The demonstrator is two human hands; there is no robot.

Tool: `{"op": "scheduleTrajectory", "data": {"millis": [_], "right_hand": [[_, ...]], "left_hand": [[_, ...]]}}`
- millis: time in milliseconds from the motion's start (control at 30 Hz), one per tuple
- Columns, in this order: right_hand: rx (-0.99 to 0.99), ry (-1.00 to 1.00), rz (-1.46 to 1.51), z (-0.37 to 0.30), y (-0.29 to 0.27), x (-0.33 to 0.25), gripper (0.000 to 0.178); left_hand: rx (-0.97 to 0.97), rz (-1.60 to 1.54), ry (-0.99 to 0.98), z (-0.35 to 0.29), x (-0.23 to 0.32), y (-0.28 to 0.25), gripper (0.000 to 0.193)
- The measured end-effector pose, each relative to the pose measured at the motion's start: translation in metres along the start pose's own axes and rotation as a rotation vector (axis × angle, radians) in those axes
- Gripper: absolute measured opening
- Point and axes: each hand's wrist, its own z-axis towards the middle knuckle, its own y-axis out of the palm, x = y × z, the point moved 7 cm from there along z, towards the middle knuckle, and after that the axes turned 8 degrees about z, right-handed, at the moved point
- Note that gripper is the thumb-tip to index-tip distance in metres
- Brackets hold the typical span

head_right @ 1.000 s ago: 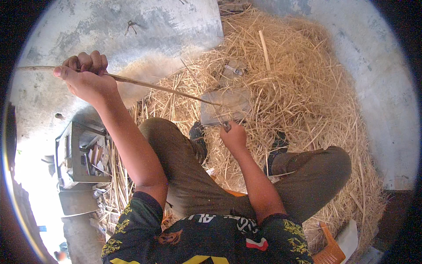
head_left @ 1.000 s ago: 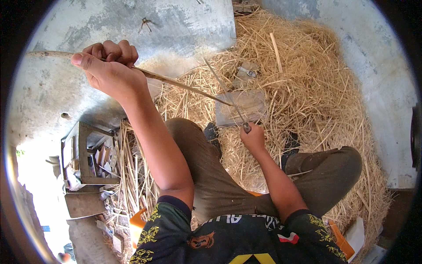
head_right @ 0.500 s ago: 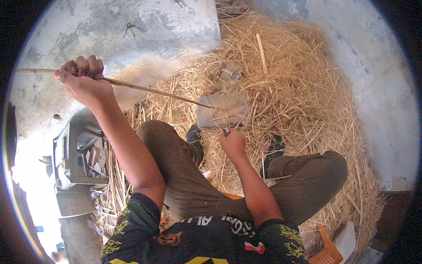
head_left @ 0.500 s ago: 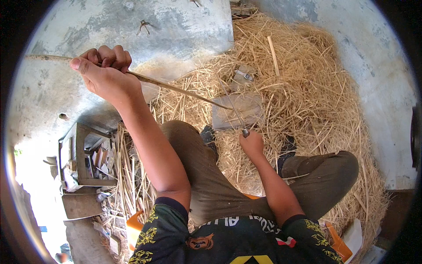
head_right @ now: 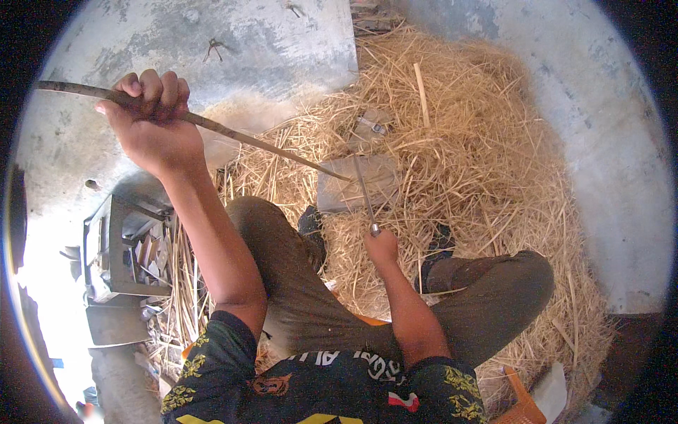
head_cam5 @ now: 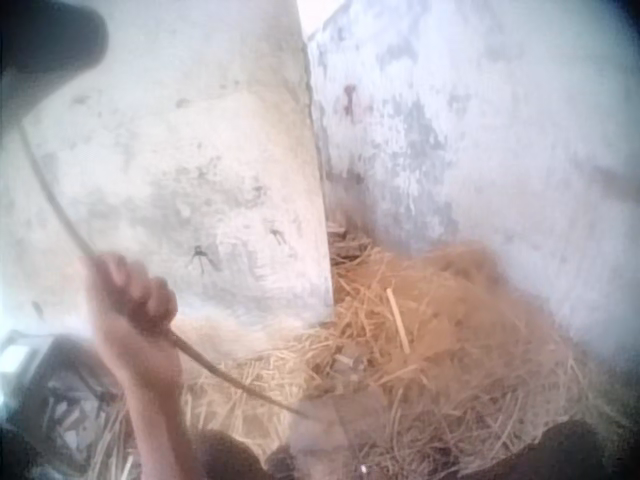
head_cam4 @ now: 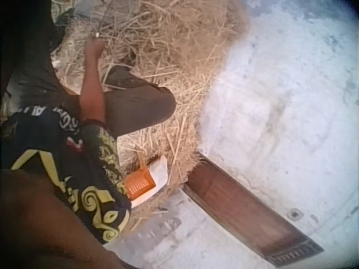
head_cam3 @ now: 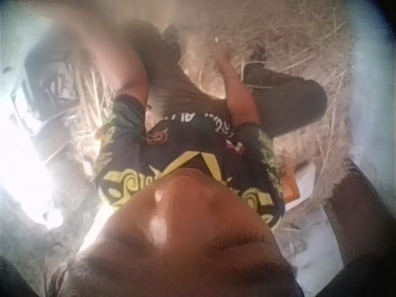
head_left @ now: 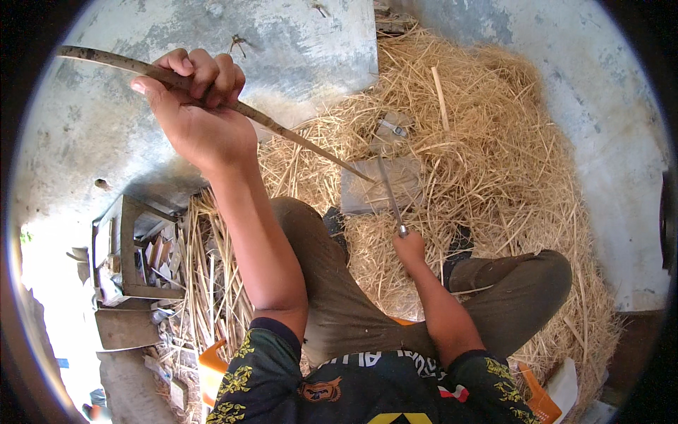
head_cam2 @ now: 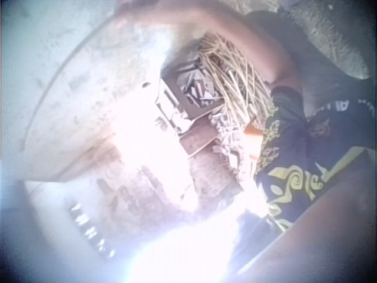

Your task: The person sits cross-legged on a bed of straw and uses a large knife to shave and smooth a thin wooden stick. They hold the stick in their left hand and repeatedly scrape the blade along its length to remove the outer layer, occasionally rotating the stick to work on different sides.

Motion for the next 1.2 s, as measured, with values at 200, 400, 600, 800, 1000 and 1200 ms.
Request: {"op": "scheduleTrajectory", "data": {"millis": [200, 400, 600, 800, 1000, 1200], "right_hand": [[0.009, -0.255, 0.209, -0.026, -0.029, -0.101, 0.033], [-0.06, -0.462, 0.422, -0.11, -0.053, -0.211, 0.031], [-0.117, -0.301, 0.25, -0.052, -0.019, -0.14, 0.03], [-0.064, -0.459, 0.373, -0.085, -0.044, -0.187, 0.032], [-0.11, -0.307, 0.348, -0.057, -0.003, -0.146, 0.031], [-0.109, -0.451, 0.287, -0.088, -0.038, -0.195, 0.029]], "left_hand": [[-0.065, -0.085, -0.013, 0.002, -0.011, 0.022, 0.043], [-0.178, 0.028, -0.12, -0.014, -0.009, 0.038, 0.053], [-0.013, 0.097, -0.069, -0.042, 0.001, 0.072, 0.058], [0.095, 0.177, -0.055, -0.046, 0.002, 0.076, 0.059], [0.05, 0.119, -0.018, -0.038, 0.0, 0.058, 0.058], [-0.066, 0.061, -0.082, -0.026, -0.002, 0.031, 0.055]]}}
